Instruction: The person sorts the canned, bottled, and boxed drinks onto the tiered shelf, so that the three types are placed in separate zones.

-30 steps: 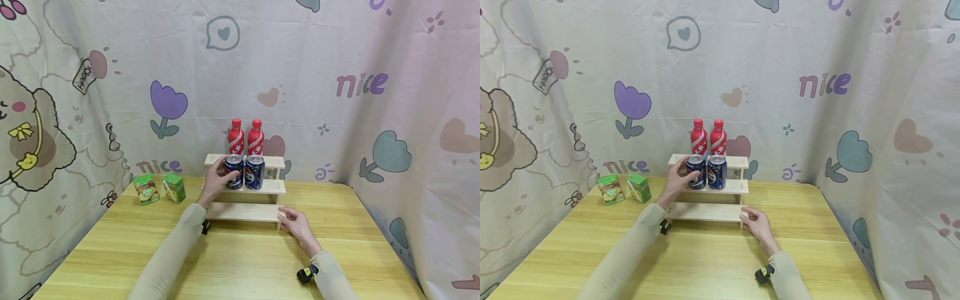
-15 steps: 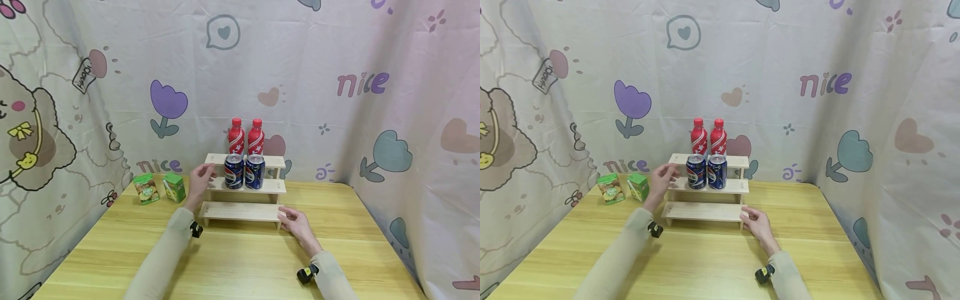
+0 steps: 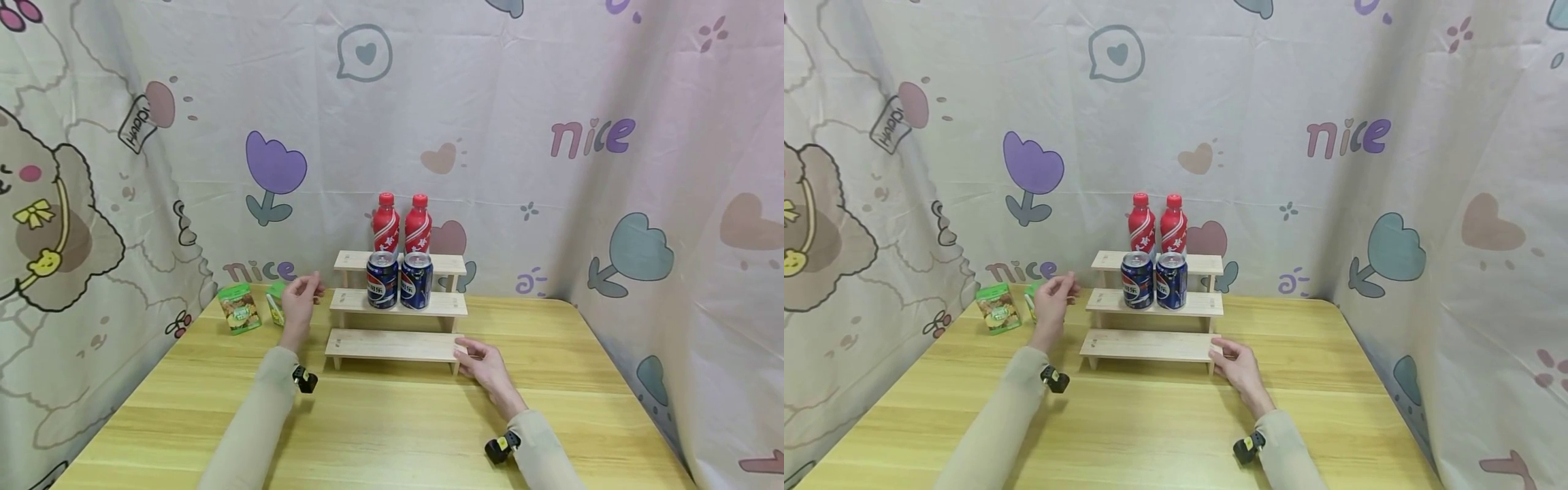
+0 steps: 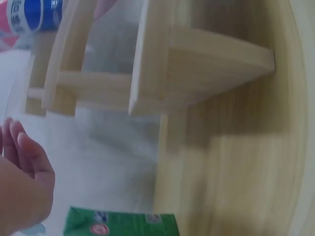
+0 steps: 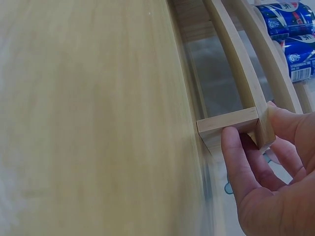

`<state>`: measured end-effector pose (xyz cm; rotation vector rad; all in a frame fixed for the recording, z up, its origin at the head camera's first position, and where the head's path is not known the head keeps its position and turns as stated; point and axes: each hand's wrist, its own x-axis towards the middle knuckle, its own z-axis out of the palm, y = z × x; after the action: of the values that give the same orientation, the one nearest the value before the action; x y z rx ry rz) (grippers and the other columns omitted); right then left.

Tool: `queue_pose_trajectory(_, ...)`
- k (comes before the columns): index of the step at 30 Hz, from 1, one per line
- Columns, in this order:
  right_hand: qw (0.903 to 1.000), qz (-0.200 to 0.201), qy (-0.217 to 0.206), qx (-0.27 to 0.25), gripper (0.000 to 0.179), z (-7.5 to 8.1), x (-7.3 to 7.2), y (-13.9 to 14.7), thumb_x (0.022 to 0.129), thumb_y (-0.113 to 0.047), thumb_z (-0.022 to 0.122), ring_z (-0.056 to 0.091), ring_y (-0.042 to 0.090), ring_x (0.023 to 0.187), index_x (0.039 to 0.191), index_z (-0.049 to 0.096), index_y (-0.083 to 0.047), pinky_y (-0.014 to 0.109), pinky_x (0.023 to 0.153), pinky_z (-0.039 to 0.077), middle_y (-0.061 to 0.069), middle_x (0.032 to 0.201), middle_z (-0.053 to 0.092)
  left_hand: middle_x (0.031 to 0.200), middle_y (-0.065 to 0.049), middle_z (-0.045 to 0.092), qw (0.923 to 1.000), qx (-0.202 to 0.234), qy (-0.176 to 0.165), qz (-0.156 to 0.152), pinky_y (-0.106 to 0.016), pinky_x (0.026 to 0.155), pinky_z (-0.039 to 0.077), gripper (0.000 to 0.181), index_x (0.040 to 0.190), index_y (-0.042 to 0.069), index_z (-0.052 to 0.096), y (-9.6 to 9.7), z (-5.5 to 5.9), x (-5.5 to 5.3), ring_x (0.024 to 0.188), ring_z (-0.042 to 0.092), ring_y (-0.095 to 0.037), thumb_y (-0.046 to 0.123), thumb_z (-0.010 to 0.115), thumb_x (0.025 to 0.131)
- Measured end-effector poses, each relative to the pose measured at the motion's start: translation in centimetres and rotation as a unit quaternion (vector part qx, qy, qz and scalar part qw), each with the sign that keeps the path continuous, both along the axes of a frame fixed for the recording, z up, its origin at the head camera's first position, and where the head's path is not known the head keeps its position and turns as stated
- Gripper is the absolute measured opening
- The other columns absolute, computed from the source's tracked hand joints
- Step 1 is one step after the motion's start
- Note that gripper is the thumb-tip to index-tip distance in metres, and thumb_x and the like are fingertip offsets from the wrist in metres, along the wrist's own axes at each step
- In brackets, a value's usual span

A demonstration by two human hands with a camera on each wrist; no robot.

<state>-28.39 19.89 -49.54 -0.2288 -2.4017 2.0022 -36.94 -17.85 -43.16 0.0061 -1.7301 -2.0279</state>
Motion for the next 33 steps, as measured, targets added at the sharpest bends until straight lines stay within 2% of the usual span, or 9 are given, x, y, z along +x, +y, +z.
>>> queue_pose_trajectory(4, 1.0, -0.001, -0.002, -0.003, 0.04, 0.0, 0.0, 0.0, 0.087, -0.014, 0.075, 0.059, 0.011, 0.08, 0.126, 0.066, -0.007, 0.025, 0.073, 0.058, 0.006, 0.1, 0.051, 0.078, 0.007, 0.07, 0.9985, 0.016, -0.018, 0.05, -0.017, 0.059, 0.051, 0.033, 0.101, 0.0, 0.067, -1.3, -0.6, 0.0, 0.072, 0.063, -0.008, 0.033, 0.066, 0.094)
queue_pose_trajectory(7, 1.0, 0.0, -0.005, -0.006, 0.04, 0.0, 0.0, 0.0, 0.087, -0.014, 0.075, 0.059, 0.011, 0.08, 0.126, 0.066, -0.007, 0.026, 0.074, 0.059, 0.006, 0.1, 0.051, 0.082, 0.012, 0.067, 0.9948, 0.012, -0.036, 0.094, -0.013, 0.062, 0.048, 0.022, 0.106, 0.002, 0.069, -2.4, -1.1, -0.1, 0.075, 0.058, -0.002, 0.021, 0.067, 0.094)
queue_pose_trajectory(10, 0.9999, 0.003, -0.005, -0.009, 0.04, 0.0, -0.1, 0.0, 0.087, -0.013, 0.075, 0.059, 0.011, 0.081, 0.126, 0.066, -0.007, 0.026, 0.075, 0.059, 0.005, 0.099, 0.05, 0.095, 0.003, 0.066, 0.9902, -0.007, -0.055, 0.128, -0.014, 0.067, 0.044, 0.019, 0.109, 0.004, 0.07, -3.4, -1.4, -0.1, 0.079, 0.054, -0.002, 0.004, 0.062, 0.093)
queue_pose_trajectory(13, 1.0, 0.004, 0.0, -0.009, 0.04, -0.1, -0.1, 0.1, 0.087, -0.013, 0.075, 0.058, 0.011, 0.081, 0.126, 0.066, -0.007, 0.027, 0.075, 0.059, 0.004, 0.097, 0.049, 0.11, -0.009, 0.064, 0.9874, -0.02, -0.065, 0.143, -0.018, 0.073, 0.042, 0.029, 0.112, 0.007, 0.071, -4.2, -1.5, 0.0, 0.086, 0.053, -0.005, -0.005, 0.055, 0.09)
queue_pose_trajectory(15, 1.0, 0.004, 0.001, -0.008, 0.041, 0.0, -0.1, 0.1, 0.087, -0.013, 0.075, 0.058, 0.011, 0.081, 0.126, 0.066, -0.006, 0.027, 0.075, 0.059, 0.004, 0.097, 0.049, 0.117, -0.013, 0.061, 0.9857, -0.029, -0.073, 0.149, -0.021, 0.078, 0.041, 0.035, 0.114, 0.009, 0.071, -4.6, -1.5, 0.2, 0.094, 0.052, -0.008, -0.008, 0.053, 0.089)
queue_pose_trajectory(20, 0.9999, 0.002, -0.006, -0.009, 0.042, 0.1, 0.0, 0.1, 0.087, -0.014, 0.075, 0.058, 0.011, 0.08, 0.128, 0.065, -0.007, 0.027, 0.076, 0.059, 0.004, 0.099, 0.05, 0.135, -0.008, 0.053, 0.9836, -0.029, -0.107, 0.142, -0.036, 0.101, 0.042, 0.04, 0.124, 0.012, 0.067, -5.6, -1.6, 0.7, 0.127, 0.045, -0.018, -0.005, 0.052, 0.092)
queue_pose_trajectory(23, 0.9999, 0.0, -0.009, -0.01, 0.042, 0.1, 0.1, 0.0, 0.087, -0.014, 0.074, 0.058, 0.01, 0.079, 0.128, 0.065, -0.007, 0.027, 0.075, 0.059, 0.004, 0.099, 0.051, 0.147, -0.003, 0.048, 0.9844, -0.025, -0.118, 0.128, -0.045, 0.114, 0.034, 0.04, 0.13, 0.013, 0.063, -6.0, -1.6, 0.9, 0.142, 0.034, -0.02, -0.002, 0.053, 0.094)
queue_pose_trajectory(27, 0.9999, 0.0, -0.01, -0.011, 0.042, 0.1, 0.0, 0.0, 0.087, -0.014, 0.074, 0.058, 0.009, 0.078, 0.127, 0.065, -0.007, 0.026, 0.074, 0.059, 0.004, 0.098, 0.05, 0.153, -0.003, 0.043, 0.986, -0.041, -0.117, 0.111, -0.046, 0.119, 0.026, 0.042, 0.135, 0.012, 0.059, -6.4, -1.8, 0.8, 0.146, 0.028, -0.021, 0.003, 0.058, 0.095)
queue_pose_trajectory(33, 0.9999, 0.0, -0.008, -0.008, 0.04, 0.0, -0.1, 0.0, 0.088, -0.014, 0.074, 0.058, 0.008, 0.078, 0.126, 0.066, -0.007, 0.025, 0.073, 0.058, 0.004, 0.098, 0.05, 0.156, -0.006, 0.036, 0.9806, -0.124, -0.12, 0.093, -0.048, 0.121, 0.019, 0.052, 0.143, 0.012, 0.05, -6.8, -2.4, 0.5, 0.146, 0.027, -0.028, 0.009, 0.063, 0.094)
